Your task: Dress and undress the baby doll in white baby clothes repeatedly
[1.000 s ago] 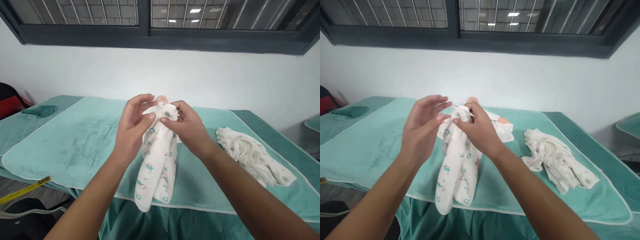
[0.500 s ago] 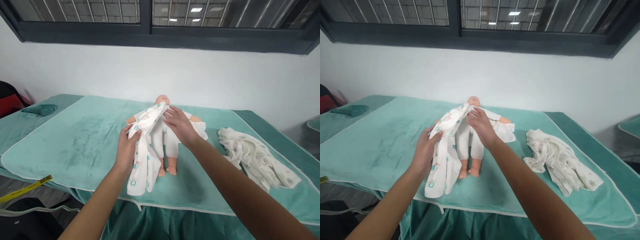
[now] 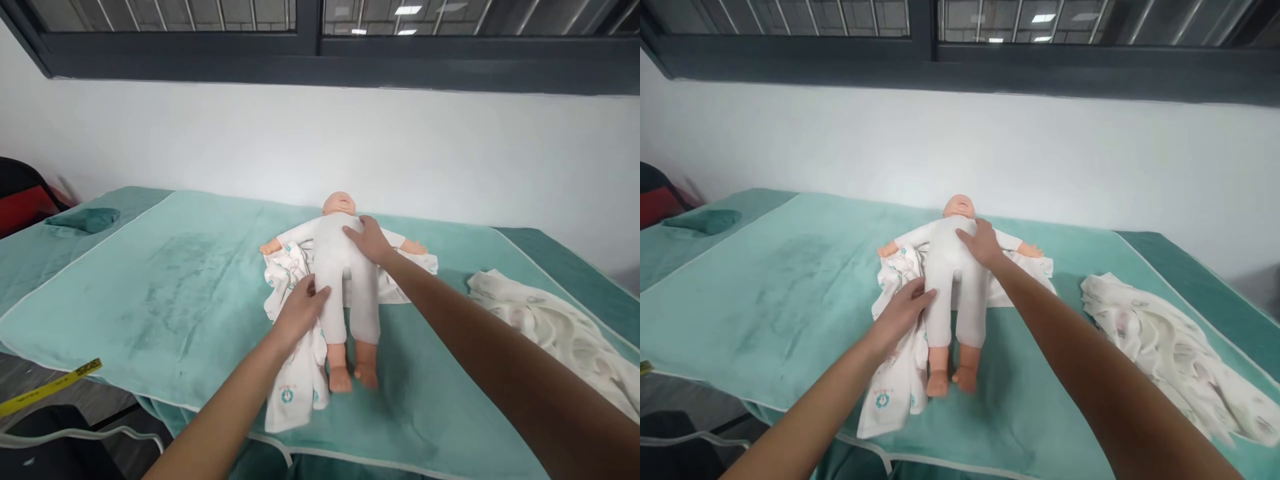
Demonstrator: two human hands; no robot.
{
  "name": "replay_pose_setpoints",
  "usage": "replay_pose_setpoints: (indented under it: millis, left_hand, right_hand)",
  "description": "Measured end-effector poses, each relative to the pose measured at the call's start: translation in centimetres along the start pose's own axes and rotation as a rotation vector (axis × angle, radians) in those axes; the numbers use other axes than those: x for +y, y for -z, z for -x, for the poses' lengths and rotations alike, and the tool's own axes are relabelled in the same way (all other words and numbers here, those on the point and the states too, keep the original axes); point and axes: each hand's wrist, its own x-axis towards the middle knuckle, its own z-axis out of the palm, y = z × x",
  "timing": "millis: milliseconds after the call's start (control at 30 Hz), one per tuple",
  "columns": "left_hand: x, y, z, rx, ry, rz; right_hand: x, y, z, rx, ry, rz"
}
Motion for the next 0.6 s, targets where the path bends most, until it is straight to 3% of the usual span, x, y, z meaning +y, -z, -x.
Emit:
replay_pose_setpoints:
  millis: [167, 367, 500, 600]
  left_hand:
    - [-0.5, -1.2, -4.1, -0.146, 0.248, 0.453]
    - [0.9, -1.0, -6.5, -0.169, 0.231, 0.601]
    - [3.4, 3.0, -6.9, -0.216, 0.169, 0.582]
    - [4.8, 7.9, -7.5, -0.164, 0.212, 0.528]
  right_hand:
    - [1.4, 0.3, -4.6, -0.061, -0.121, 0.010]
    - [0.8, 1.2, -7.7, -0.207, -0.207, 0.012]
    - [-2.5, 0.4, -9.8, -0.239, -0.183, 0.010]
    - [-6.4, -2.4, -11.2, -0.214, -0.072, -0.076]
